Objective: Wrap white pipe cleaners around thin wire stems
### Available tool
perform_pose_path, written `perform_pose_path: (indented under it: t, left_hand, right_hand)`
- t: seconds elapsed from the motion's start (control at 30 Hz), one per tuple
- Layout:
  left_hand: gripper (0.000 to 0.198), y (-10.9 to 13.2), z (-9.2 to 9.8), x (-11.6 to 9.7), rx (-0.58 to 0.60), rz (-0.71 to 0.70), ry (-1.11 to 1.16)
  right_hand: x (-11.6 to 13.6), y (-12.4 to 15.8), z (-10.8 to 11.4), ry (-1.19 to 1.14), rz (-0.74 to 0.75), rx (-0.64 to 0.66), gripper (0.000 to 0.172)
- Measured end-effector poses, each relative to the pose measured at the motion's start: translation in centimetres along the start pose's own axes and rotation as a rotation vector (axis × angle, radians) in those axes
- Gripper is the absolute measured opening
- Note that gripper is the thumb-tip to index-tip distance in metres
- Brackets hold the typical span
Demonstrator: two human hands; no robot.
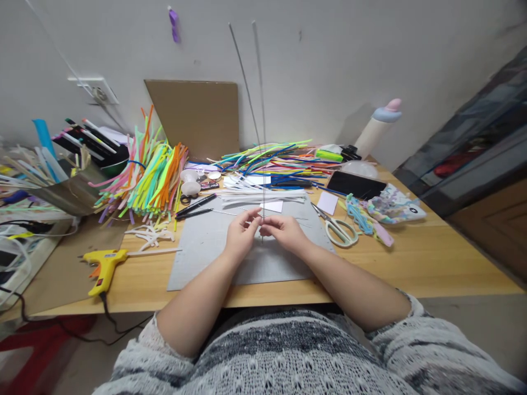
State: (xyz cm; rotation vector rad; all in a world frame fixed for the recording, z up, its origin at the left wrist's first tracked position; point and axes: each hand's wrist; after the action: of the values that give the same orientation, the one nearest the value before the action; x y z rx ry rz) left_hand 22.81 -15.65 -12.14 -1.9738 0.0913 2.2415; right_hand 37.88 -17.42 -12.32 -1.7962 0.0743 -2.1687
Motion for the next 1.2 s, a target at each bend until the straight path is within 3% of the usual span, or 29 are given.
perform_pose_path:
  t: [0.13, 0.23, 0.37, 0.47, 0.63, 0.77, 0.97, 1.2]
  left_hand:
    - [0.032, -0.4, -0.4, 0.5, 0.147, 0.364, 0.217]
    - [0.038, -0.3, -0.6, 0.7, 0.275, 0.46, 0.251]
    - [0.039, 0.1, -0.9, 0.6, 0.338, 0.454, 0.247]
    - [0.029, 0.0, -0.8, 0.5, 0.312, 0.418, 0.205]
    - [0.02, -0.2, -0.4, 0.4, 0.287, 0.403, 0.171]
    - [0.032, -0.3, -0.5, 0.3, 0.241, 0.374, 0.199]
    - [0.029, -0.1, -0.6, 0.2, 0.305, 0.378, 0.184]
    - [0.024, 0.1, -0.8, 0.5, 0.341, 0.409, 0.115]
  right_hand:
    - [0.6, -0.7, 1.4, -0.199, -0.016, -0.207, 0.03]
    - [1.0, -0.9, 2.3, -0.25, -0.017, -0.305, 0.033]
    - [1.1, -0.8, 2.3, -0.284, -0.03, -0.327, 0.033]
    - [1.1, -0.8, 2.1, -0.308, -0.033, -0.335, 0.034]
    - [0.9, -0.9, 2.6, -0.311, 0.016, -0.456, 0.033]
    - [0.9, -0.7, 2.1, -0.318, -0.02, -0.379, 0.035]
    - [0.9, -0.3, 0.8, -0.286, -0.018, -0.332, 0.035]
    - [0.4, -0.5, 1.0, -0.294, 0.017, -0.278, 0.034]
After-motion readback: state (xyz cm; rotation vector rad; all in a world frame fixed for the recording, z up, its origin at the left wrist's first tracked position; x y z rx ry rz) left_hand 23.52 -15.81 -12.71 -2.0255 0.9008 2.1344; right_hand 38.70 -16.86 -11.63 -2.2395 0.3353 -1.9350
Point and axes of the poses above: each hand's wrist, its own y-axis away from the middle knuckle, its own z-axis out of the back of the hand, x = y × z, and after that the axes turned 10 degrees about z, right-handed
